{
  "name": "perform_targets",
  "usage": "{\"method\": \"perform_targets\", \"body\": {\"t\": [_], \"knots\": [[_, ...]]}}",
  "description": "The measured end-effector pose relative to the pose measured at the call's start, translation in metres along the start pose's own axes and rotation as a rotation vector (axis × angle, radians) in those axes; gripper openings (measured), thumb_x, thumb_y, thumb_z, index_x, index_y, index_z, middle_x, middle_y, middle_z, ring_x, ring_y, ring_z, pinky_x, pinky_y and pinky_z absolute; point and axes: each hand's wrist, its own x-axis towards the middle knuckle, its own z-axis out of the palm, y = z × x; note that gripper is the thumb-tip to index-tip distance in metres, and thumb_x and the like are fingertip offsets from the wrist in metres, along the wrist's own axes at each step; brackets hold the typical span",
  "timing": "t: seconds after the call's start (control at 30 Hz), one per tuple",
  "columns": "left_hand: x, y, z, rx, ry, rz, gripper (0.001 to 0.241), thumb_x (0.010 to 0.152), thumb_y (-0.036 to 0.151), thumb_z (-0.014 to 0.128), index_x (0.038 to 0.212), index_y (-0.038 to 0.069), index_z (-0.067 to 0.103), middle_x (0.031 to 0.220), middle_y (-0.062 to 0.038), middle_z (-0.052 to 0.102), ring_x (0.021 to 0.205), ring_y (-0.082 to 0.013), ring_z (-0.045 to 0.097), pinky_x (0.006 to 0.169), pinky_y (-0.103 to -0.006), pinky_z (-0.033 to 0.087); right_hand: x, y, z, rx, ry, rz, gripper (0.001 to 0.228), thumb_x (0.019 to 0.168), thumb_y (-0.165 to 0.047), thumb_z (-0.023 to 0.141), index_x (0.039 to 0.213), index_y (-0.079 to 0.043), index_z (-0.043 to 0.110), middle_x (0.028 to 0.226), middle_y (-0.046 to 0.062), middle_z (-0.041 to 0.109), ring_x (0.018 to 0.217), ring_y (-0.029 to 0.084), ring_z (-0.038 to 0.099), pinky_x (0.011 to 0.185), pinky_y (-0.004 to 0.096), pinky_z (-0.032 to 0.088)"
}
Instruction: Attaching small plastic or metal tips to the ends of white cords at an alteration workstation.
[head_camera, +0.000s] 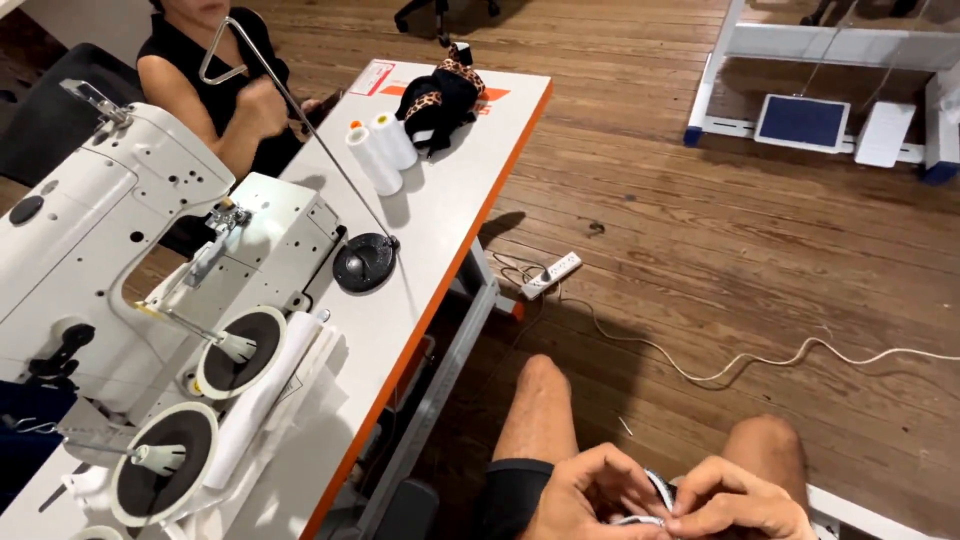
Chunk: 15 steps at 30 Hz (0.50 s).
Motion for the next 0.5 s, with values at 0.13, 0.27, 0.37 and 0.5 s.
{"method": "perform_targets", "body": {"t": [0.13,0.27,0.37,0.5], "knots": [[0.003,-0.014,0.0,-0.028,0.024,0.089,0.025,0.088,0.004,0.09,0.107,0.001,0.074,0.104,-0.012,0.079,0.093,-0.0112,0.076,0.082,-0.0173,0.06,-0.005,0.013,0.005,0.039,0.123,-0.004,0.019,0.076,-0.005,0.093,0.094,-0.004,0.096,0.091,0.01,0.082,0.078,0.014,0.082,0.071,0.023,0.062],[-0.003,0.004,-0.001,0.18,0.014,0.133,0.017,0.095,0.007,0.086,0.111,0.006,0.081,0.107,-0.01,0.08,0.098,-0.0092,0.074,0.089,-0.0171,0.058,-0.031,0.05,0.001,0.319,0.231,0.224,0.047,0.069,0.018,0.094,0.115,0.011,0.086,0.086,0.023,0.078,0.075,0.025,0.081,0.061,0.028,0.062],[-0.003,0.009,-0.004,0.427,0.02,0.334,0.017,0.096,0.009,0.088,0.112,0.008,0.081,0.105,-0.009,0.079,0.086,-0.007,0.07,0.072,-0.0167,0.053,-0.014,0.035,-0.005,0.071,0.09,0.079,0.016,0.082,-0.014,0.092,0.091,-0.001,0.095,0.087,0.014,0.086,0.072,0.015,0.079,0.058,0.025,0.054],[-0.004,0.015,-0.008,0.436,0.139,0.246,0.024,0.087,0.019,0.095,0.106,0.013,0.081,0.1,-0.003,0.081,0.085,-0.0046,0.074,0.064,-0.0175,0.049,-0.015,0.048,-0.012,0.096,-0.021,0.02,0.027,0.096,-0.024,0.079,0.089,-0.001,0.091,0.09,0.014,0.078,0.075,0.018,0.076,0.066,0.025,0.053]]}}
